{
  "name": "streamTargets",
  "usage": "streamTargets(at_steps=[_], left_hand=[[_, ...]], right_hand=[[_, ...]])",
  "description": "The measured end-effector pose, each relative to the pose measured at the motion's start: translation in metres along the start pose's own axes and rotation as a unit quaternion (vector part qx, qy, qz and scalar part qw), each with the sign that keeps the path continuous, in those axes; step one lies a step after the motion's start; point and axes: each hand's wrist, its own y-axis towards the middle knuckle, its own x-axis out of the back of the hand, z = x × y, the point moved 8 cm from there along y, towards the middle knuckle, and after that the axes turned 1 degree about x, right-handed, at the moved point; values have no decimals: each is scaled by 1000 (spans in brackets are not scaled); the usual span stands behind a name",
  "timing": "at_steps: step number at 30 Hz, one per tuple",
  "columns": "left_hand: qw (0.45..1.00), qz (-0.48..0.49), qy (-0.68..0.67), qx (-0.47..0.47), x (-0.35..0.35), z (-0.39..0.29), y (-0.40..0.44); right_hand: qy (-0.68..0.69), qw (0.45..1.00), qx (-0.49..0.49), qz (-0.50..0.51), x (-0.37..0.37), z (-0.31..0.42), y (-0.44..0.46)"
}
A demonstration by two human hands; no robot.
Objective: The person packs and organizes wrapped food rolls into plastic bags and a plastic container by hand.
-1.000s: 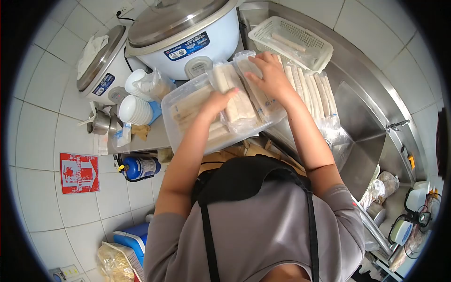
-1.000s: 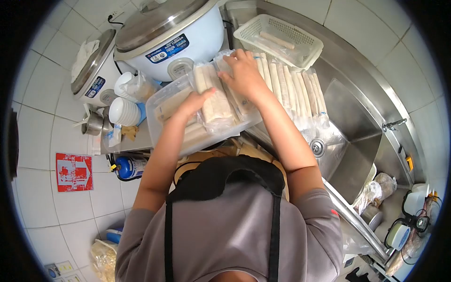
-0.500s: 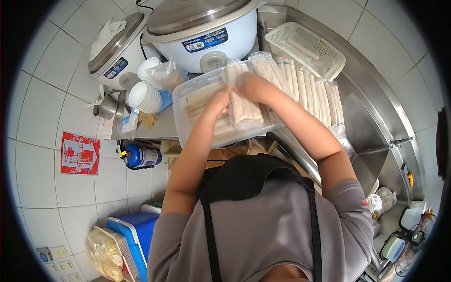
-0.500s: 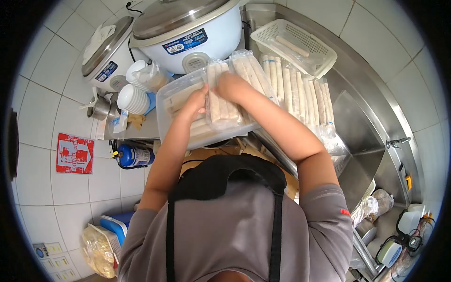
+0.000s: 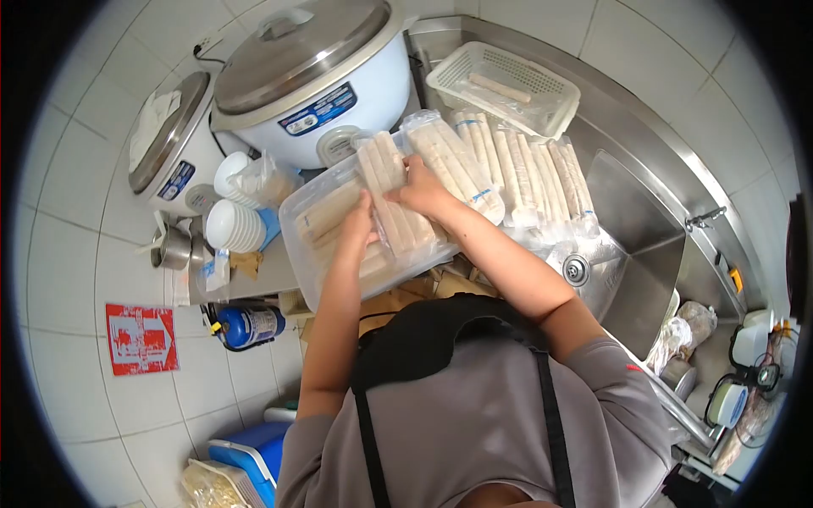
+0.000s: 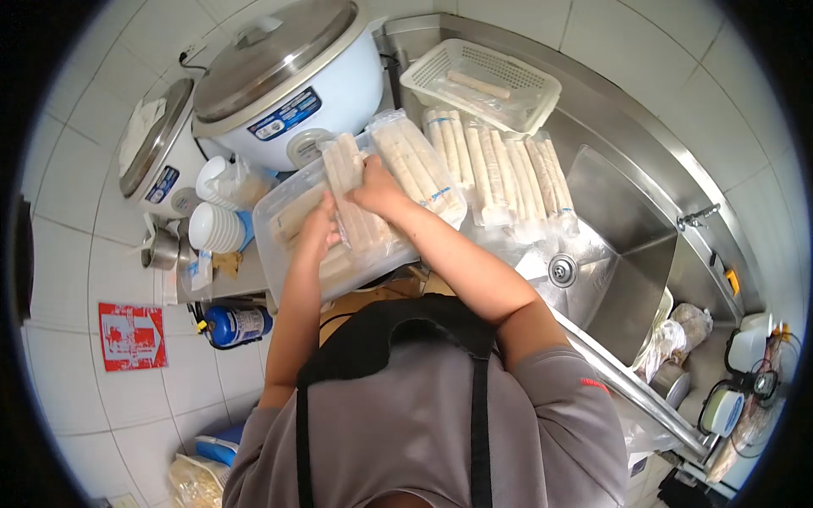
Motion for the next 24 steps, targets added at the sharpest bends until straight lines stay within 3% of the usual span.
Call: streamTargets(at_steps=[3,5,8,12,14,16,18,21,24], left_hand=[[1000,0,11,2,4,-4,2],[998,-1,64,-15,4,-5,4],[986,-19,151,-72,2,-7,5],[977,-68,170,-106,5,-8,6],[969,-80,192,-132,7,-8,6],[953,-80,232,-175,10,-11,10],[958,-105,217,-154,8,-13,3],[961,-130,202,-137,12,-10,3],[967,-132,181,-125,9,-12,-3]], right_hand=[[327,932,-61,141,-3,-35,29],[391,906,-44,156,44,-8,26],[278,953,59,102,133,-2,60],[170,981,69,68,231,-28,127],[101,993,35,44,264,-79,178],[46,998,-25,30,273,-119,210],[-15,995,-91,45,265,-147,220],[-7,987,-100,125,238,-191,248],[-68,989,-67,109,235,-234,278]])
